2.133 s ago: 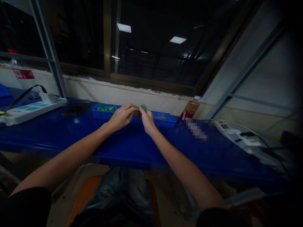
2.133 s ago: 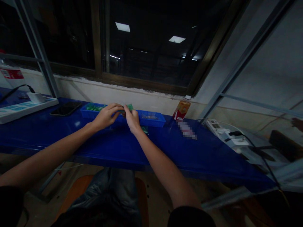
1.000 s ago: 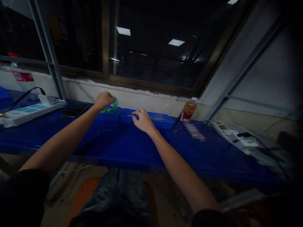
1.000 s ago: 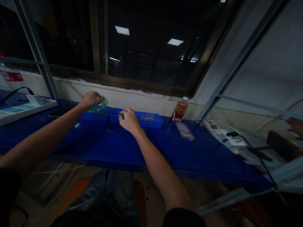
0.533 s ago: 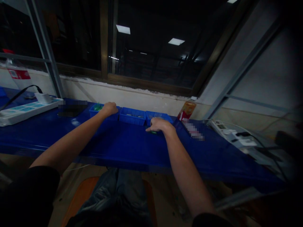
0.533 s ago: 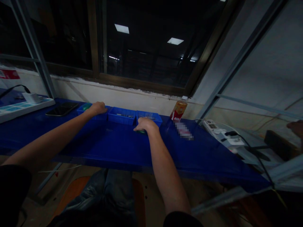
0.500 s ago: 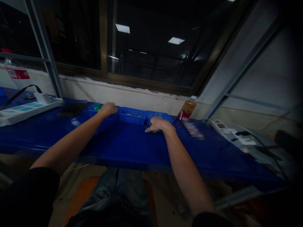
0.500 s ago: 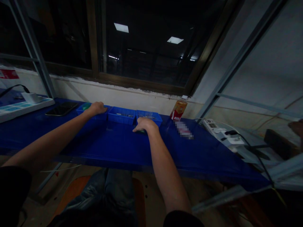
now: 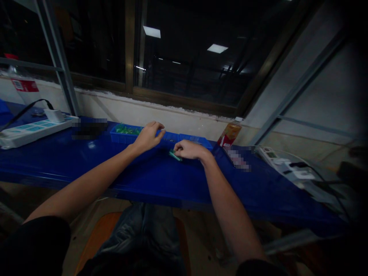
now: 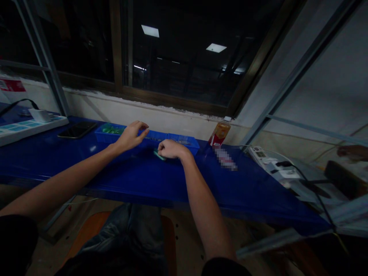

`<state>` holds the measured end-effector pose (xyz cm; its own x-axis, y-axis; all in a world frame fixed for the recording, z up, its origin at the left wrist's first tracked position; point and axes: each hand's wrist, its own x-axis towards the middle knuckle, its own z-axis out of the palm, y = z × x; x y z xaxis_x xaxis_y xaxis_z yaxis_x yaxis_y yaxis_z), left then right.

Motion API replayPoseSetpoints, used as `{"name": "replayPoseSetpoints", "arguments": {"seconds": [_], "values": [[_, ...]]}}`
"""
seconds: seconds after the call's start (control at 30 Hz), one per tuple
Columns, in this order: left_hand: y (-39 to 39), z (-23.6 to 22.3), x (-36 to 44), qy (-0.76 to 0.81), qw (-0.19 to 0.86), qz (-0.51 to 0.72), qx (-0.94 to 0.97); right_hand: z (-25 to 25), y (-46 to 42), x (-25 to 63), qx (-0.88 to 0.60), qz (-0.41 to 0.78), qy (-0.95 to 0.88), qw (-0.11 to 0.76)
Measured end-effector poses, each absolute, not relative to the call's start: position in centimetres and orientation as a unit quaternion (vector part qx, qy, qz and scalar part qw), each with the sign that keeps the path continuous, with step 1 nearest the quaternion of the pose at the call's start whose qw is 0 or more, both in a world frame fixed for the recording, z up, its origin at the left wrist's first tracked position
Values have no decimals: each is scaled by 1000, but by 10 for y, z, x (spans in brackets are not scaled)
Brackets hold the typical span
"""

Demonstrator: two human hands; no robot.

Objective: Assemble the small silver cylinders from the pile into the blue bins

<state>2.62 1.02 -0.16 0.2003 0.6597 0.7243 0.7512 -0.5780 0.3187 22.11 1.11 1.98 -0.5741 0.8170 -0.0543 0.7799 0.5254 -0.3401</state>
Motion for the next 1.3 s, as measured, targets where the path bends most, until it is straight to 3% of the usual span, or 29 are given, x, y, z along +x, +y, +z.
{"name": "replayPoseSetpoints", "arguments": {"seconds": [0.2,0.3,0.43,0.57,0.83,1.3], "values": [[-1,-13,48,-478,-89,-375,-789,7,23,212,-432,262,-816,279],[11,-20,45,-460,-144,-389,-785,2,29,210,-428,354,-752,353],[21,-20,41,-441,-313,-478,-692,0,32,207,-399,421,-682,446],[18,-14,36,-434,-405,-479,-647,-3,33,201,-387,469,-627,487],[15,-15,39,-432,-370,-451,-687,-12,39,197,-373,460,-641,489],[23,-23,36,-439,-211,-436,-756,-12,36,196,-391,434,-651,485]]}}
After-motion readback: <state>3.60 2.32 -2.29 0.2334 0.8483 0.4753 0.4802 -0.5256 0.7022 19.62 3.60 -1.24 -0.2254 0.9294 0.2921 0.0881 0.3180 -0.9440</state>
